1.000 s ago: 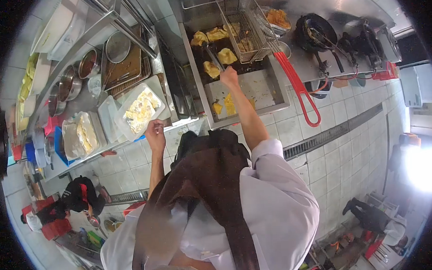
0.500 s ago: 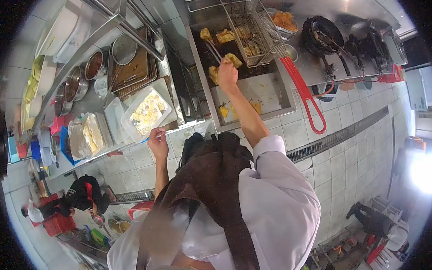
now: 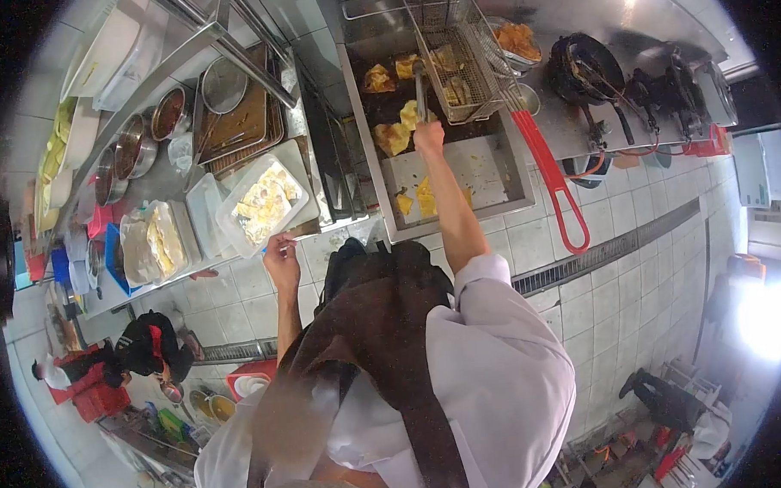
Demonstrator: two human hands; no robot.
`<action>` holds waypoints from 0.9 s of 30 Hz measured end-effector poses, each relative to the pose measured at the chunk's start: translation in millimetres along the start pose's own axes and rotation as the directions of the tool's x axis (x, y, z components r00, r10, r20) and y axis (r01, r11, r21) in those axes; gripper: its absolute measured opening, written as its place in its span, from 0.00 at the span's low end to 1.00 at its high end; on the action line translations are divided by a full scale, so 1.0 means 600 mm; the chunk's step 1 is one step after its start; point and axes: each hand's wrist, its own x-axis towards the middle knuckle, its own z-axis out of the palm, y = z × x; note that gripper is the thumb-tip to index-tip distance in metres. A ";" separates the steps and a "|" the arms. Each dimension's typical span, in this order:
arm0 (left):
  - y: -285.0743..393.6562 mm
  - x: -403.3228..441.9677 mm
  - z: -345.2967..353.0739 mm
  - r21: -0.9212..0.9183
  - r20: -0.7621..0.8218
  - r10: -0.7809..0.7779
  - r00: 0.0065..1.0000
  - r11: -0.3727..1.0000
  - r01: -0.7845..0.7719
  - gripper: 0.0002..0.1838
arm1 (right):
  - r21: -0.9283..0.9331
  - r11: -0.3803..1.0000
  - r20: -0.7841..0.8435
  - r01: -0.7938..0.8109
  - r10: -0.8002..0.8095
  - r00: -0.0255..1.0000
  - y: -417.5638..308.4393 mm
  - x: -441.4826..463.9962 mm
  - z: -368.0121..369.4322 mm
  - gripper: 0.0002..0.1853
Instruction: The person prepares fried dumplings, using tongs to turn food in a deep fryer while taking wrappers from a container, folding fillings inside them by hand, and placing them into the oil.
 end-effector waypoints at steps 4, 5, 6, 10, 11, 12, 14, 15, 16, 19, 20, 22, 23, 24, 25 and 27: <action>0.010 -0.001 -0.005 -0.043 0.020 -0.013 1.000 0.999 0.014 0.09 | 0.480 0.770 0.367 -0.421 0.260 0.893 -0.001 0.051 0.034 0.14; 0.013 0.000 -0.006 -0.031 0.034 -0.020 0.999 0.999 0.022 0.09 | 0.551 0.712 0.393 -0.437 0.241 0.888 0.008 0.055 0.043 0.13; 0.016 0.000 -0.009 -0.025 0.041 -0.019 0.999 0.999 0.020 0.09 | 0.552 0.706 0.393 -0.443 0.248 0.885 0.016 0.055 0.054 0.13; 0.006 0.003 -0.007 0.012 0.048 0.021 0.999 1.000 -0.022 0.10 | -0.011 0.999 -0.068 0.042 -0.043 0.997 -0.025 0.002 0.008 0.15; 0.005 0.001 -0.008 0.003 0.044 0.048 0.998 0.999 -0.049 0.10 | -0.265 0.938 -0.050 0.225 -0.246 0.968 -0.029 -0.014 -0.006 0.19; 0.005 0.001 -0.006 0.002 0.046 0.048 0.998 0.999 -0.048 0.10 | -0.267 0.937 -0.050 0.224 -0.245 0.968 -0.039 -0.022 -0.019 0.19; 0.016 0.001 -0.005 -0.020 0.042 -0.015 0.999 1.000 0.016 0.09 | -0.413 0.864 0.034 0.288 -0.301 0.953 -0.050 -0.035 -0.033 0.19; 0.015 0.001 -0.005 -0.022 0.045 -0.017 0.999 1.000 0.018 0.09 | -0.417 0.863 0.033 0.286 -0.300 0.953 -0.048 -0.045 -0.037 0.19; 0.013 0.001 -0.003 -0.027 0.049 -0.009 0.999 1.000 0.011 0.09 | -0.419 0.858 0.042 0.297 -0.308 0.950 -0.043 -0.052 -0.038 0.21; 0.006 0.001 -0.002 -0.045 0.063 -0.020 0.998 0.999 0.023 0.10 | -0.403 0.867 0.088 0.293 -0.283 0.955 -0.028 -0.069 -0.049 0.22; 0.004 0.003 0.000 -0.055 0.073 -0.031 0.997 0.998 0.035 0.11 | -0.377 0.884 0.120 0.276 -0.248 0.961 -0.026 -0.071 -0.054 0.22; 0.003 0.000 0.002 -0.052 0.053 -0.030 0.998 0.998 0.032 0.10 | -0.285 0.938 0.135 0.197 -0.165 0.977 -0.022 -0.078 -0.064 0.22; 0.004 0.000 0.004 -0.047 0.035 -0.022 0.999 0.999 0.023 0.09 | -0.186 0.977 0.153 0.108 -0.079 0.985 -0.024 -0.078 -0.069 0.23; 0.004 -0.002 0.003 -0.048 0.032 -0.029 0.999 0.998 0.030 0.09 | -0.191 0.975 0.158 0.111 -0.081 0.984 -0.004 -0.069 -0.052 0.23; 0.007 -0.003 0.003 -0.040 0.038 -0.030 0.999 0.999 0.031 0.09 | -0.112 0.984 0.020 0.138 -0.136 0.990 0.035 -0.046 -0.014 0.20; 0.005 -0.005 0.003 -0.031 0.042 -0.034 0.999 0.999 0.035 0.09 | -0.037 0.984 -0.119 0.176 -0.179 0.977 0.054 -0.014 0.012 0.17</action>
